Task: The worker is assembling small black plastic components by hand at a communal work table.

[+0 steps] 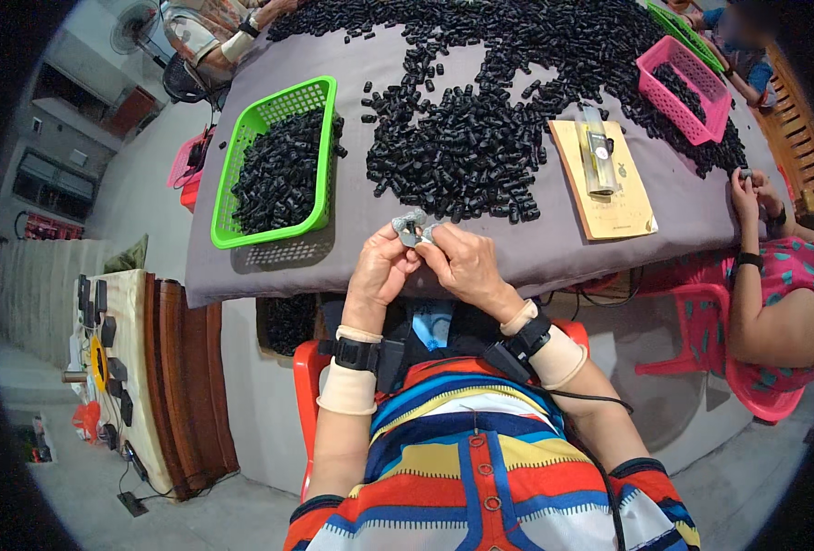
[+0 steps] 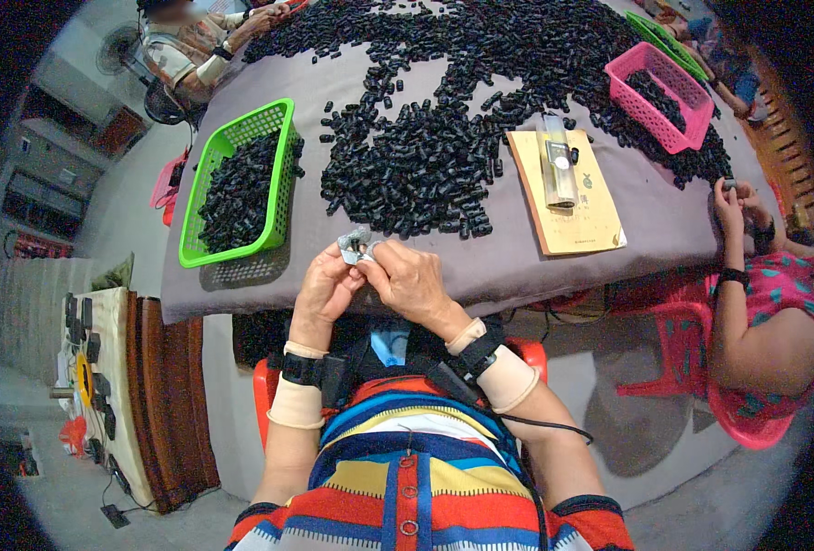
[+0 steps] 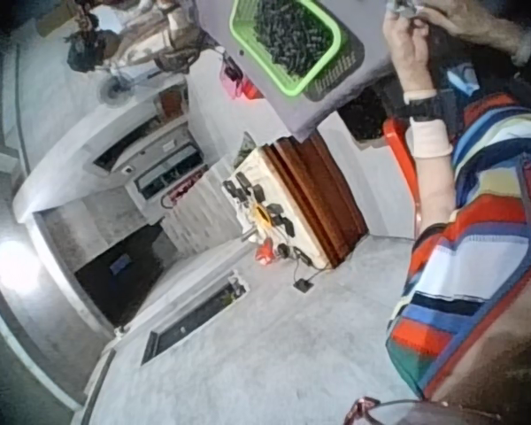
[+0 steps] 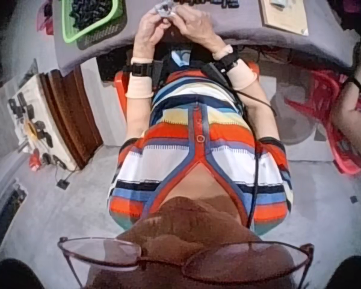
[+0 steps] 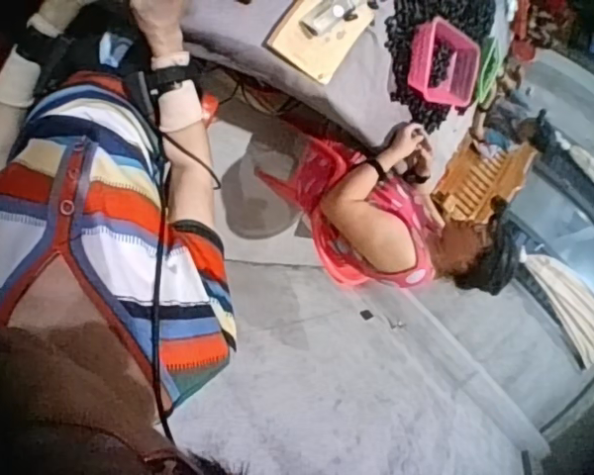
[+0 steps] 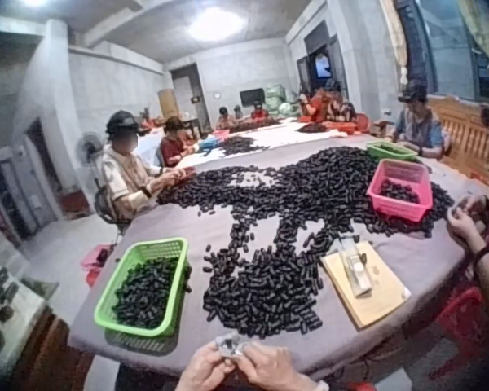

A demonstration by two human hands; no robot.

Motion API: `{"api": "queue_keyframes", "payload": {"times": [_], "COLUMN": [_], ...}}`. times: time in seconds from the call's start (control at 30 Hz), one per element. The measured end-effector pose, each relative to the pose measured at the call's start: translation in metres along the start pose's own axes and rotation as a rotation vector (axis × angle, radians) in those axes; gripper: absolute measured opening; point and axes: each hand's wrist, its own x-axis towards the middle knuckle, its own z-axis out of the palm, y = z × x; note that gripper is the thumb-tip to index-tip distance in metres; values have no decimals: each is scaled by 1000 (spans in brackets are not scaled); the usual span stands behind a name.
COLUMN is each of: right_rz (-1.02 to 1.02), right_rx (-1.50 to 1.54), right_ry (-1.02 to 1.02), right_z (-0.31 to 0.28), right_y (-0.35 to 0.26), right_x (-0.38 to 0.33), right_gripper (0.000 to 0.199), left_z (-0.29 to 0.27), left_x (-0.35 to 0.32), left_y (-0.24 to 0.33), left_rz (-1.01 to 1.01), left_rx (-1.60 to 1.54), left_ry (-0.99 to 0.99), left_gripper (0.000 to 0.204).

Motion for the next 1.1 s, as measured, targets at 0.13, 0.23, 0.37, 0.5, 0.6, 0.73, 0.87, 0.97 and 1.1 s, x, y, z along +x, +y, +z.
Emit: {"api": "queue_keyframes", "payload": {"times": [0.13,0.23,0.37,0.5,0.6,0.73,0.87,0.97,1.1], "right_rz": [14,12,20,41,45,122,137,119,110], "right_rx": [-10,-6,-23,-32,4,109,135,139,146], "right_ry": [2,13,21,3,18,39,42,27,44], "right_z": [0,1,2,2,0,-7,-8,-7,-6], "right_y": [0,0,1,-4,-4,-3,-5,-5,-6], "right_x": [0,0,1,2,-1,0,3,3,1], "right_gripper": [20,20,19,19,19,19,19,19,19], "left_z": [0,0,2,-1,9,15,29,15,-9], "left_x": [0,1,1,-1,-4,-15,-25,-13,-5], "left_y": [0,-1,-1,1,0,17,85,146,177], "left_rz": [-1,-7,-5,17,-11,79,361,641,655], "left_rx": [14,35,66,59,53,148,346,516,1038], "left_ry": [-24,13,-2,-47,74,88,231,336,665], "left_gripper": [25,24,22,21,20,23,25,23,26]}}
